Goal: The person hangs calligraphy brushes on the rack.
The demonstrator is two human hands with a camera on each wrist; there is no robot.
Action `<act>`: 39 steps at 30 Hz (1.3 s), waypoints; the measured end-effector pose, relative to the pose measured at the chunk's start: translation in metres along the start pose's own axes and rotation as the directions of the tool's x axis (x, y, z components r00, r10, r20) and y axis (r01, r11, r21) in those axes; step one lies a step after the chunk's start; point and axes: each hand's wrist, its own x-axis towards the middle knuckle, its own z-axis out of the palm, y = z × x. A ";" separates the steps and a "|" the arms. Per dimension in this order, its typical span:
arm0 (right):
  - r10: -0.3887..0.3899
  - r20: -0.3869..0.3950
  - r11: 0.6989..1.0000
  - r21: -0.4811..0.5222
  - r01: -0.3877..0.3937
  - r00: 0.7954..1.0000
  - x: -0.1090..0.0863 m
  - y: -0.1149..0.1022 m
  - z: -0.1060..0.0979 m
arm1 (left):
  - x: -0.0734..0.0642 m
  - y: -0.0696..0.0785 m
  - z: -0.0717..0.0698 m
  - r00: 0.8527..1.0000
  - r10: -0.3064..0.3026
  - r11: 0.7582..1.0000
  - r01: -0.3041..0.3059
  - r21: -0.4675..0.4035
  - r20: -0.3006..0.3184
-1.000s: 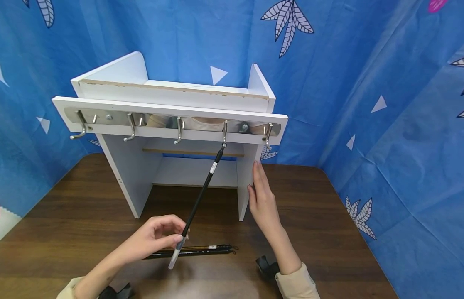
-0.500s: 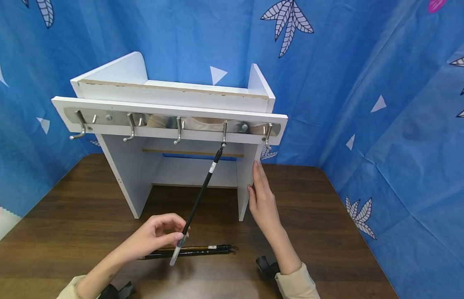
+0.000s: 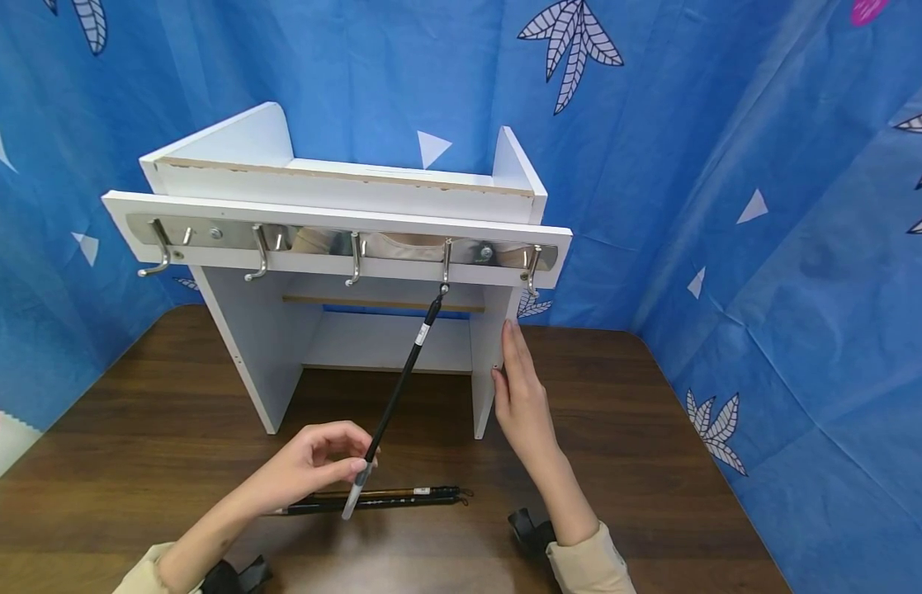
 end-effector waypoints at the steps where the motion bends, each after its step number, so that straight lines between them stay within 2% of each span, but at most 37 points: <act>1: 0.000 0.000 1.000 0.000 0.000 1.000 0.000 0.000 0.000 | 0.000 -0.001 0.000 1.000 0.001 1.000 -0.001 0.004 -0.002; 10: -0.001 -0.003 1.000 -0.001 0.001 1.000 0.000 0.000 0.000 | 0.004 -0.003 -0.002 0.999 0.035 0.996 -0.034 0.078 -0.017; 22: 0.004 0.001 1.000 -0.006 -0.004 1.000 0.000 -0.001 -0.001 | 0.012 -0.013 -0.008 0.998 0.022 0.981 -0.011 0.196 -0.056; 39: 0.012 0.009 1.000 -0.003 -0.012 1.000 0.002 -0.002 0.000 | 0.019 -0.021 -0.014 0.995 -0.039 0.984 0.054 0.169 -0.089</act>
